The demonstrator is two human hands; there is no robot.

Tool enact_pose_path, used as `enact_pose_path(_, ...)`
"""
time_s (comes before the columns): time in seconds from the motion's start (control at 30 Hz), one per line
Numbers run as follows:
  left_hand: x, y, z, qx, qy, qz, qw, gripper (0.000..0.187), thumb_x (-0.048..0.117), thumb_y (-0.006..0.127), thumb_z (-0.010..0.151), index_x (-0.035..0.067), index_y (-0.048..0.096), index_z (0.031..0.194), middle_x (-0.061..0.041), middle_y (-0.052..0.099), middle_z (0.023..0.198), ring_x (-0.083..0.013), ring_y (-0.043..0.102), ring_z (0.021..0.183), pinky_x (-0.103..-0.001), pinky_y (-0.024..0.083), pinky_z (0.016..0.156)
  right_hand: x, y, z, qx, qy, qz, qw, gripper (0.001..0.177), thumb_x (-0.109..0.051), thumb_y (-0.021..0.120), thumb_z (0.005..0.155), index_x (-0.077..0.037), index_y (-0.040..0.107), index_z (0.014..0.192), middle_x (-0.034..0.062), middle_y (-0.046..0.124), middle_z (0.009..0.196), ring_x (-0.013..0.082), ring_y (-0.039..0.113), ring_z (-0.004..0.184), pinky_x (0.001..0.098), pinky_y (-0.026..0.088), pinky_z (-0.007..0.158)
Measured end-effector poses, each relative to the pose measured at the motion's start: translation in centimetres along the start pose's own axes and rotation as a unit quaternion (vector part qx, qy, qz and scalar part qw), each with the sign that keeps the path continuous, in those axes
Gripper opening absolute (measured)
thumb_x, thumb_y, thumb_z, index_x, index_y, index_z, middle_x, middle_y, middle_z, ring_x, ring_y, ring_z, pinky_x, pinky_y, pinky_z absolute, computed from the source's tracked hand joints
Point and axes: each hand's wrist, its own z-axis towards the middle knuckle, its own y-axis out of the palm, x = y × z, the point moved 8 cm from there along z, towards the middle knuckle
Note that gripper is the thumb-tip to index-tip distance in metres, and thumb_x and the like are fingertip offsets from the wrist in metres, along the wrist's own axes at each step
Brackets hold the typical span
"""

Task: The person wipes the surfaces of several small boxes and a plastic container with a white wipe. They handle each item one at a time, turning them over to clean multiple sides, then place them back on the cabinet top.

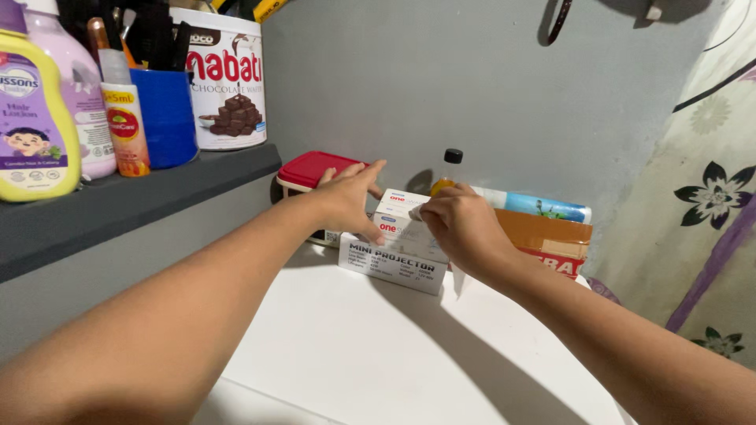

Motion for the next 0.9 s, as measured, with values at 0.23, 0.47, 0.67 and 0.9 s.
enact_pose_path(0.23, 0.5, 0.9, 1.0, 0.059, 0.042, 0.022, 0.997, 0.133, 0.034, 0.09, 0.063, 0.014, 0.005, 0.163, 0.002, 0.045, 0.159, -0.0223, 0.01, 0.159, -0.055, 0.002, 0.125, -5.4, 2.9, 1.4, -0.108, -0.105, 0.048, 0.988, 0.022, -0.015, 0.068, 0.091, -0.002, 0.069, 0.108, 0.0138, 0.072, 0.11, 0.0338, 0.064, 0.11, 0.0428, 0.053, 0.093)
enact_pose_path(0.47, 0.5, 0.3, 0.3, 0.05, 0.023, -0.01, 0.998, 0.152, 0.044, 0.099, 0.049, 0.01, 0.0, 0.159, 0.0, 0.044, 0.156, -0.0193, 0.015, 0.156, -0.051, -0.001, 0.127, 1.1, 0.8, -2.2, -0.179, 0.117, 0.028, 0.976, 0.045, -0.037, 0.052, 0.098, -0.013, 0.063, 0.134, 0.0084, 0.064, 0.139, 0.0277, 0.067, 0.116, 0.0384, 0.053, 0.1)
enact_pose_path(0.67, 0.5, 0.2, 0.1, 0.054, 0.02, -0.012, 0.998, 0.157, 0.045, 0.098, 0.047, 0.006, -0.004, 0.16, 0.0, 0.047, 0.155, -0.02, 0.02, 0.155, -0.05, -0.001, 0.129, 4.4, 2.7, -0.2, -0.309, 0.035, -0.063, 0.948, 0.082, -0.066, 0.017, 0.1, -0.007, 0.045, 0.15, 0.0157, 0.039, 0.159, 0.0294, 0.027, 0.153, 0.0449, 0.02, 0.124)
enact_pose_path(0.9, 0.3, -0.3, -0.5, 0.045, -0.004, -0.027, 0.999, 0.16, 0.046, 0.1, 0.049, 0.007, -0.009, 0.158, -0.002, 0.043, 0.156, -0.0243, 0.021, 0.153, -0.049, 0.0, 0.126, -0.4, 6.2, 3.0, -0.363, -0.013, -0.029, 0.931, 0.079, -0.065, 0.015, 0.097, -0.015, 0.037, 0.155, 0.0077, 0.032, 0.163, 0.0228, 0.014, 0.155, 0.0462, 0.009, 0.125)
